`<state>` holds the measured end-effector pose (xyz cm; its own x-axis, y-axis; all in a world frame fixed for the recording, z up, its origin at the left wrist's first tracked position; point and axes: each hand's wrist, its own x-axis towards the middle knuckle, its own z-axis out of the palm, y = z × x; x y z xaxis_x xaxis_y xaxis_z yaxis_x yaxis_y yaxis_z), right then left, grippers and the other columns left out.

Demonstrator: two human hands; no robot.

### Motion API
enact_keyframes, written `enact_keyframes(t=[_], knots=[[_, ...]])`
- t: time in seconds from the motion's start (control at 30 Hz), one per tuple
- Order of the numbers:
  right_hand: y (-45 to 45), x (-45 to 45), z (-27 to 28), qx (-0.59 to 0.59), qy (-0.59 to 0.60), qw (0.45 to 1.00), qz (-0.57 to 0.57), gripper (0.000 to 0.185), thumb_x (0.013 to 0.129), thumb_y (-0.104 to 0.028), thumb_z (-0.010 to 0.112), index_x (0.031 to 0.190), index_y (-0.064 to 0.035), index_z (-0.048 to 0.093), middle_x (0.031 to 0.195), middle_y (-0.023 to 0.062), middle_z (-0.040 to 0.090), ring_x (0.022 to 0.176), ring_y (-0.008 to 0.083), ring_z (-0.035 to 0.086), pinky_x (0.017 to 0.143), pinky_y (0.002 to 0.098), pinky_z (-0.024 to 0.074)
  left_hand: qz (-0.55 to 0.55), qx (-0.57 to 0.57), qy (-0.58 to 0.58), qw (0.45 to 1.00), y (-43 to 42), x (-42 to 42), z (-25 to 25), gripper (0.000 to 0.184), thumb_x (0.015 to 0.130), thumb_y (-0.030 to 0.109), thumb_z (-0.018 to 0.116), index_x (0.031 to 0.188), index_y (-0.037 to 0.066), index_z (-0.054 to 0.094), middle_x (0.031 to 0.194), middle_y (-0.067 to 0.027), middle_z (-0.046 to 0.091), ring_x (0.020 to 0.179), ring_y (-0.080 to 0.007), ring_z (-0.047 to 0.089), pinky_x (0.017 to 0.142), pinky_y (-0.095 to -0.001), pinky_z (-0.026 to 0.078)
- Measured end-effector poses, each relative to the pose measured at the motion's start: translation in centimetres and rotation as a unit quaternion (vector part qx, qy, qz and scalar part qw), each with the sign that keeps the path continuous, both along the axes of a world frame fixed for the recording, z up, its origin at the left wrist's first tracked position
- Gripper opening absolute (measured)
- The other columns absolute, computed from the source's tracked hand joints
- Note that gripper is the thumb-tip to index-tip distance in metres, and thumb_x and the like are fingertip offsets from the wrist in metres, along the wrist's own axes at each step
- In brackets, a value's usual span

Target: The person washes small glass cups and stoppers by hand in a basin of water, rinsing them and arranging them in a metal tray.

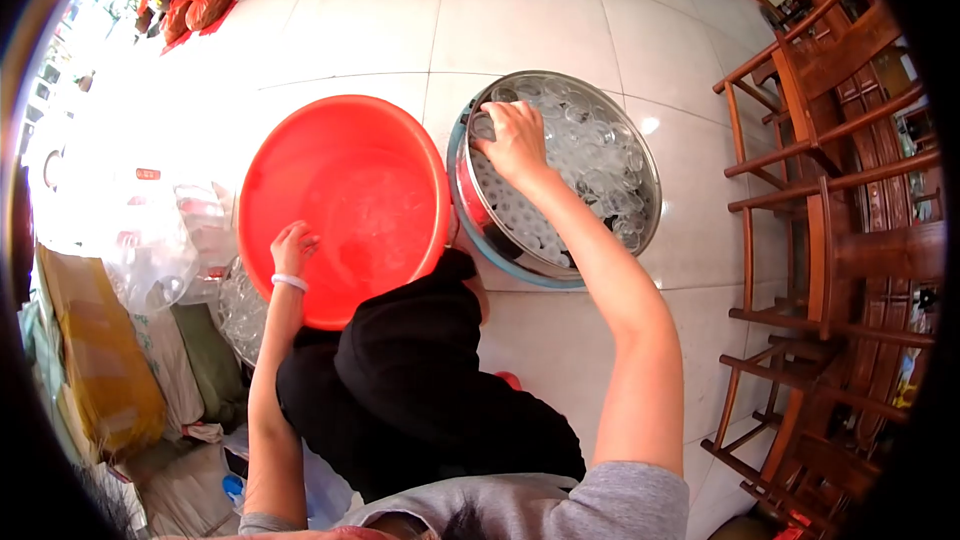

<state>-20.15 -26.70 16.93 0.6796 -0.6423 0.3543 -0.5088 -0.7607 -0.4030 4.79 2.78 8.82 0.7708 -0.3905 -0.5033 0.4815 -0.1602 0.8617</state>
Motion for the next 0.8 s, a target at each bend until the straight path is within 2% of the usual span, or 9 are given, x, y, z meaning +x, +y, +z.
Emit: enact_keyframes(t=[0.2,0.5,0.63,0.7,0.8], knots=[[0.3,-0.1,-0.8,-0.062,-0.028,0.998,0.005,0.049,0.059,-0.015,0.075,0.103,-0.0054,0.056,0.106,0.007,0.058,0.104,0.0239,0.049,0.089,0.0385,0.0346,-0.005,-0.011,0.009,1.0,0.0,-0.1,0.2,0.018,0.081,0.009,0.055,0.097,0.001,0.056,0.083,-0.0083,0.058,0.063,-0.019,0.059,0.057,-0.0293,0.049],[0.0,-0.2,-0.9,-0.027,-0.034,0.999,0.019,0.049,0.059,-0.013,0.075,0.103,-0.0058,0.055,0.105,0.0079,0.057,0.105,0.025,0.048,0.089,0.039,0.0347,-0.013,-0.008,0.014,1.0,-0.2,-0.5,0.6,0.017,0.082,0.009,0.053,0.095,0.0,0.056,0.082,-0.0085,0.057,0.061,-0.0189,0.058,0.058,-0.0298,0.049],[0.2,-0.3,-1.2,-0.046,-0.053,0.997,0.021,0.049,0.06,-0.012,0.075,0.103,-0.0046,0.053,0.105,0.0095,0.056,0.105,0.026,0.048,0.089,0.0394,0.0349,-0.009,-0.001,0.016,1.0,-0.5,-0.6,0.8,0.017,0.082,0.009,0.053,0.095,-0.001,0.055,0.082,-0.0091,0.057,0.061,-0.0194,0.058,0.058,-0.0302,0.049],[0.3,-0.4,-1.3,-0.063,-0.056,0.996,0.031,0.048,0.063,-0.012,0.073,0.105,-0.0045,0.052,0.107,0.0114,0.054,0.106,0.0295,0.048,0.091,0.0405,0.0359,-0.016,-0.001,0.013,1.0,-0.4,-0.5,0.7,0.017,0.082,0.009,0.053,0.095,-0.001,0.055,0.082,-0.0093,0.057,0.061,-0.0197,0.058,0.058,-0.0303,0.049],[0.7,-0.2,-0.5,-0.071,-0.047,0.996,0.008,0.05,0.062,-0.011,0.073,0.105,-0.0024,0.049,0.104,0.0122,0.053,0.103,0.0288,0.048,0.089,0.0406,0.035,-0.022,-0.001,0.011,1.0,-0.3,-0.4,0.5,0.017,0.082,0.009,0.053,0.095,-0.001,0.055,0.082,-0.0098,0.057,0.062,-0.02,0.058,0.058,-0.0305,0.049]])
